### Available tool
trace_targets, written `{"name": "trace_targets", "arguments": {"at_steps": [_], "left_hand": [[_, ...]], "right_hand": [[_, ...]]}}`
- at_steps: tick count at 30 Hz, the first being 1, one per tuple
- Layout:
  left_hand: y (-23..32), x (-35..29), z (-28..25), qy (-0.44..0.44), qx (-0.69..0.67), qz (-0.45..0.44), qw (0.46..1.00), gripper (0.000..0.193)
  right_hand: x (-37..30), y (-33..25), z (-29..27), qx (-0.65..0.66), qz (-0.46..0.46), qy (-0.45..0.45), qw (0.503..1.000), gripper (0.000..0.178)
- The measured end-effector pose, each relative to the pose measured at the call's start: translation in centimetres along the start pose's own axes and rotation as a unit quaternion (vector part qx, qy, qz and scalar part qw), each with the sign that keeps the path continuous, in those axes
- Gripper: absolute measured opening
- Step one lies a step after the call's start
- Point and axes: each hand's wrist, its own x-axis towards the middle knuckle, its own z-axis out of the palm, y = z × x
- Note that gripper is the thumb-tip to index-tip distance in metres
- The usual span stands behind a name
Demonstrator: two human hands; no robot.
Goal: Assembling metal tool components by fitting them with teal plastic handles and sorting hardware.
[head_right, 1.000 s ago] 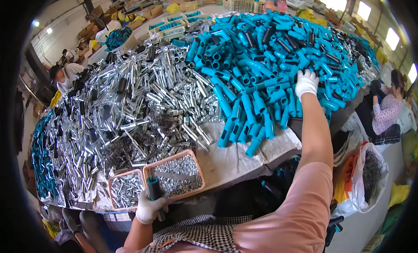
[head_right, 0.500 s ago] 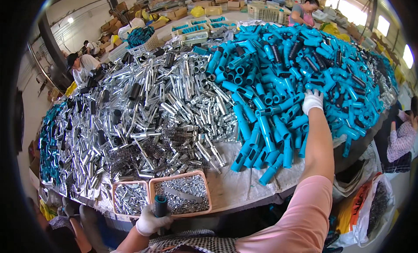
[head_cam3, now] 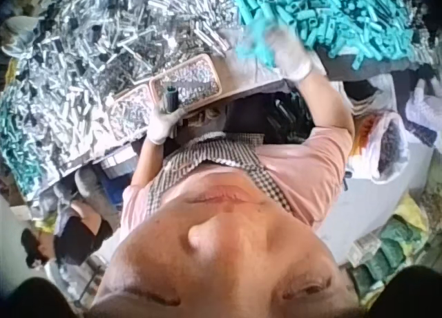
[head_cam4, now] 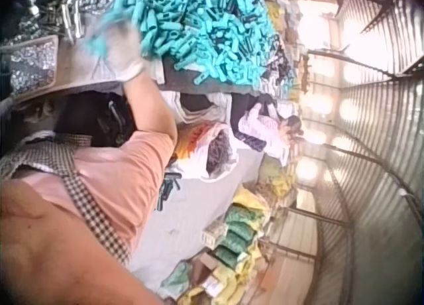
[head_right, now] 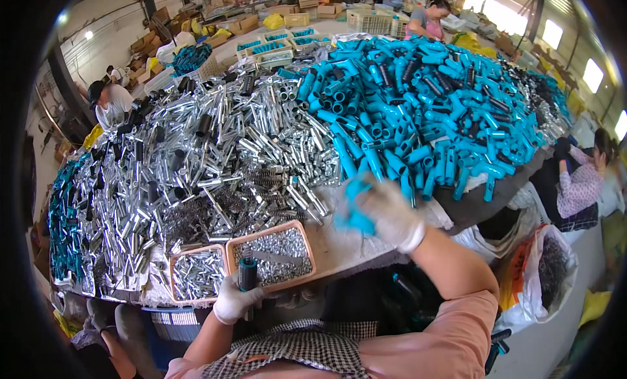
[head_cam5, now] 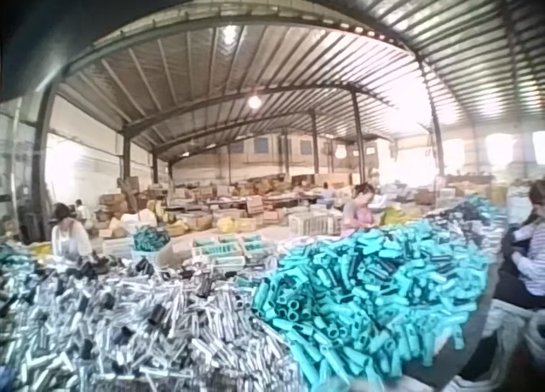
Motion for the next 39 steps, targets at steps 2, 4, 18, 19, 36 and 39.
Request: {"name": "trace_targets", "arguments": {"at_steps": [2, 4, 18, 19, 36, 39], "left_hand": [[-0.6, -0.4, -0.3, -0.012, 0.055, 0.004, 0.998, 0.027], [-0.6, -1.0, -0.1, -0.035, 0.105, -0.006, 0.994, 0.03], [-5.5, -6.7, -6.7, 0.059, 0.545, 0.269, 0.792, 0.029], [-5.8, -6.9, -6.9, 0.041, 0.566, 0.249, 0.785, 0.037], [-5.9, -9.4, -6.5, 0.031, 0.569, 0.253, 0.782, 0.033], [-5.3, -9.9, -6.9, 0.059, 0.573, 0.25, 0.778, 0.03]], "right_hand": [[-3.2, 1.8, 4.7, 0.13, 0.248, -0.057, 0.958, 0.052], [-6.8, 6.1, 7.3, 0.249, 0.429, -0.117, 0.86, 0.064], [-10.5, 2.5, 11.4, 0.127, 0.347, -0.077, 0.926, 0.077], [-10.6, 2.2, 11.4, 0.1, 0.363, -0.094, 0.921, 0.075], [-10.4, 1.9, 16.4, -0.16, 0.294, -0.228, 0.915, 0.051], [-10.2, 0.6, 16.4, -0.04, 0.343, -0.169, 0.923, 0.052]]}}
